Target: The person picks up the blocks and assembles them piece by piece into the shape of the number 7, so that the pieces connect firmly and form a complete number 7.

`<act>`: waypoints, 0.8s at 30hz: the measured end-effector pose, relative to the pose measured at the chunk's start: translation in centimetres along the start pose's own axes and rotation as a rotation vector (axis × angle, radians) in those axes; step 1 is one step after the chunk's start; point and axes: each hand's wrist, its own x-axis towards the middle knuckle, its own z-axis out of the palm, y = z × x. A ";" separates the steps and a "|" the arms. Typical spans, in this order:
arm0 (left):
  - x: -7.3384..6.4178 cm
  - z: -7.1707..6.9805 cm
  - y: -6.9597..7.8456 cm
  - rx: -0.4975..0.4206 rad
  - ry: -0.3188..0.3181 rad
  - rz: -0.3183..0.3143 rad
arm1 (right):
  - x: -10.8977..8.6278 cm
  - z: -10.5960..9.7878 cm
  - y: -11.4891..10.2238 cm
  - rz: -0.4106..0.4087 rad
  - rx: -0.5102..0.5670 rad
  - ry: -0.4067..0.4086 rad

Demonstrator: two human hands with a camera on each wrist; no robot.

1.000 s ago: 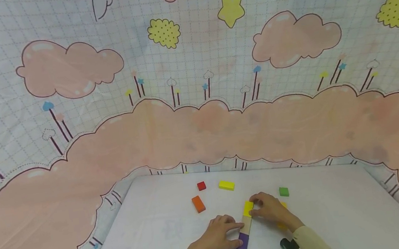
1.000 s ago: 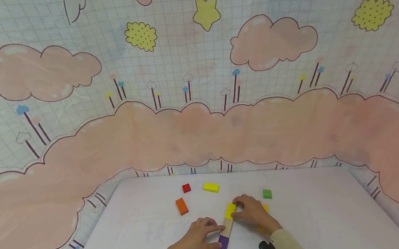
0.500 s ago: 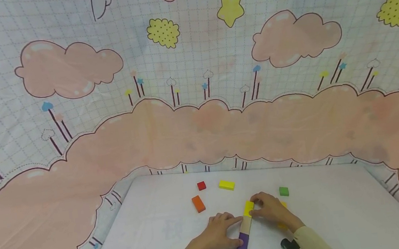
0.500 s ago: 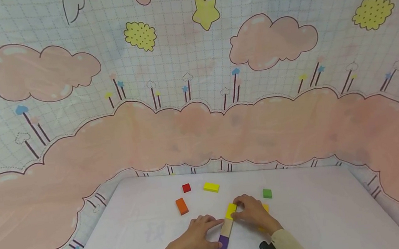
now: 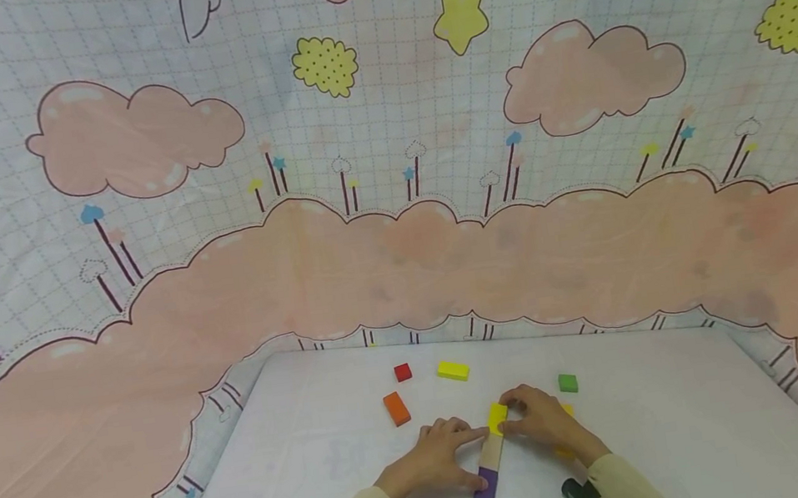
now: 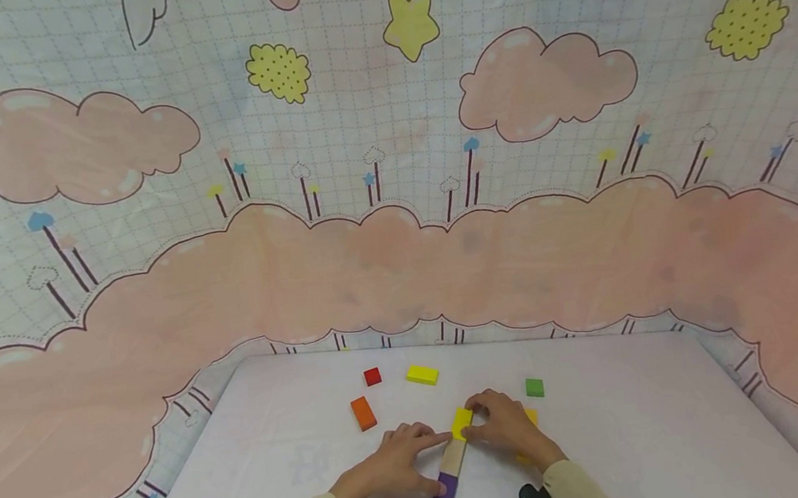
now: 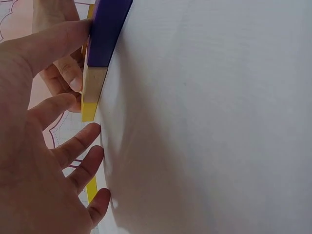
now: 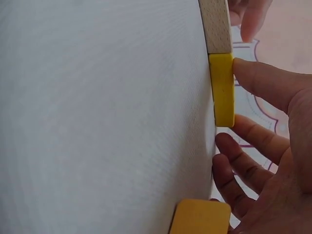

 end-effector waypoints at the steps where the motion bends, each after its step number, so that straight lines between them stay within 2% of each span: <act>1: 0.1 0.0 0.0 -0.003 -0.003 -0.001 | 0.0 0.0 0.0 -0.003 -0.003 0.000; 6: 0.5 -0.1 -0.1 0.008 0.002 0.011 | 0.0 0.0 0.0 -0.006 -0.004 -0.014; 17: 0.6 -0.3 0.3 0.011 0.019 0.010 | -0.1 0.0 -0.2 -0.023 -0.018 -0.016; 24: 0.9 0.1 -0.3 -0.002 0.027 0.020 | 0.0 0.1 0.0 -0.017 -0.022 -0.013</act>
